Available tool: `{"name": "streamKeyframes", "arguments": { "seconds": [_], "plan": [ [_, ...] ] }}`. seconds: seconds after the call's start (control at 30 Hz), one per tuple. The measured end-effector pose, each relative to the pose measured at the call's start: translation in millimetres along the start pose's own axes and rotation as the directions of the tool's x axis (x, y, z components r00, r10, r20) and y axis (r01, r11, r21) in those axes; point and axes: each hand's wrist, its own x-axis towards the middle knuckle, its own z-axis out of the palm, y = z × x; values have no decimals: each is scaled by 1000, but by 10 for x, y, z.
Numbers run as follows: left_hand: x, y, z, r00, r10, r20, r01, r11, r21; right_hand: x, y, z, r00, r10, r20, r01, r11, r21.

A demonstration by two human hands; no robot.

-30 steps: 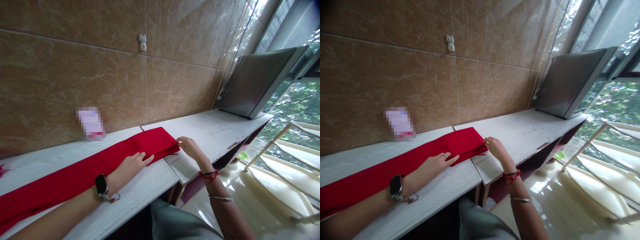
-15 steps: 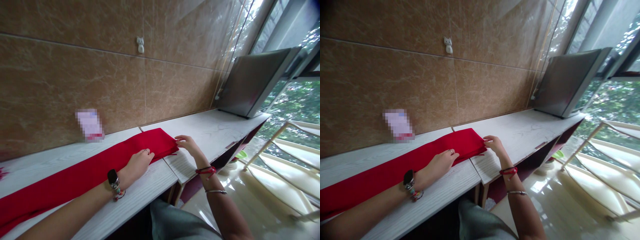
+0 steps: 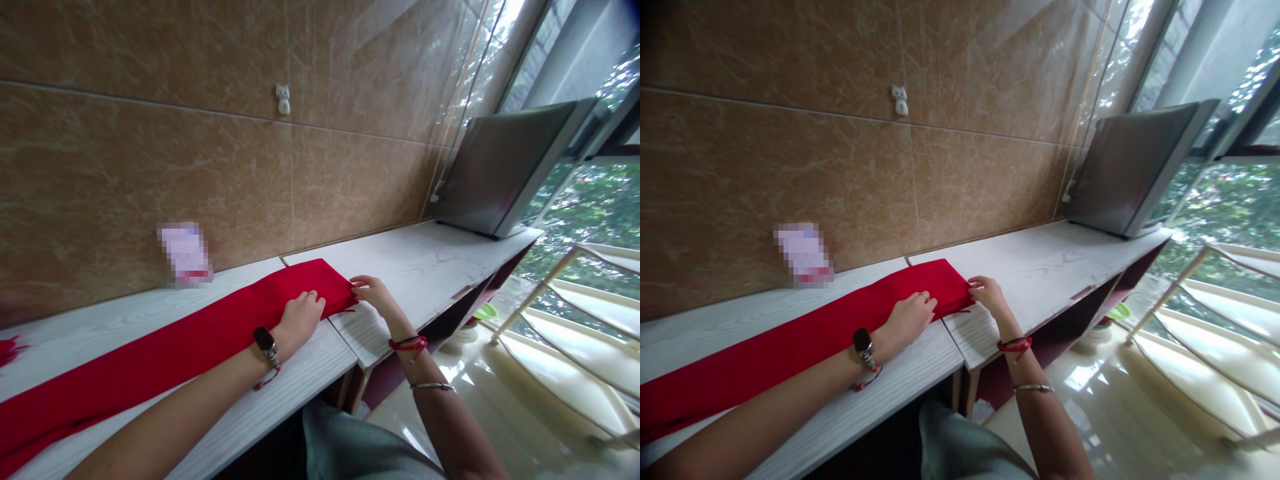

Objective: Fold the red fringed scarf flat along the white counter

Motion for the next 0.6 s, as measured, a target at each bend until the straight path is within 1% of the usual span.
{"name": "streamKeyframes", "arguments": {
  "seconds": [0.13, 0.27, 0.37, 0.47, 0.53, 0.6],
  "plan": [
    [61, -18, 29, 1000, -8, 30, 9, 999, -46, -3, 15, -4, 1000, -1, -11, 1, 999, 38],
    [44, -53, -29, 998, -19, 58, 22, 998, -51, -20, 6, -4, 1000, -2, -2, 2, 997, 80],
    [-5, -63, -96, 1000, -7, 11, 7, 1000, 14, -44, -22, -7, 1000, -20, 11, 19, 994, 103],
    [-87, -83, -113, 997, 7, -75, -1, 997, 81, -78, -45, -15, 994, -88, 58, 81, 990, 113],
    [-151, -100, -73, 997, -5, -79, 12, 996, 92, -95, -47, -16, 984, -149, 100, 146, 989, 37],
    [-200, -112, -5, 999, -9, -37, 12, 997, 77, -99, -44, -7, 975, -192, 112, 206, 970, -128]
  ]
}}
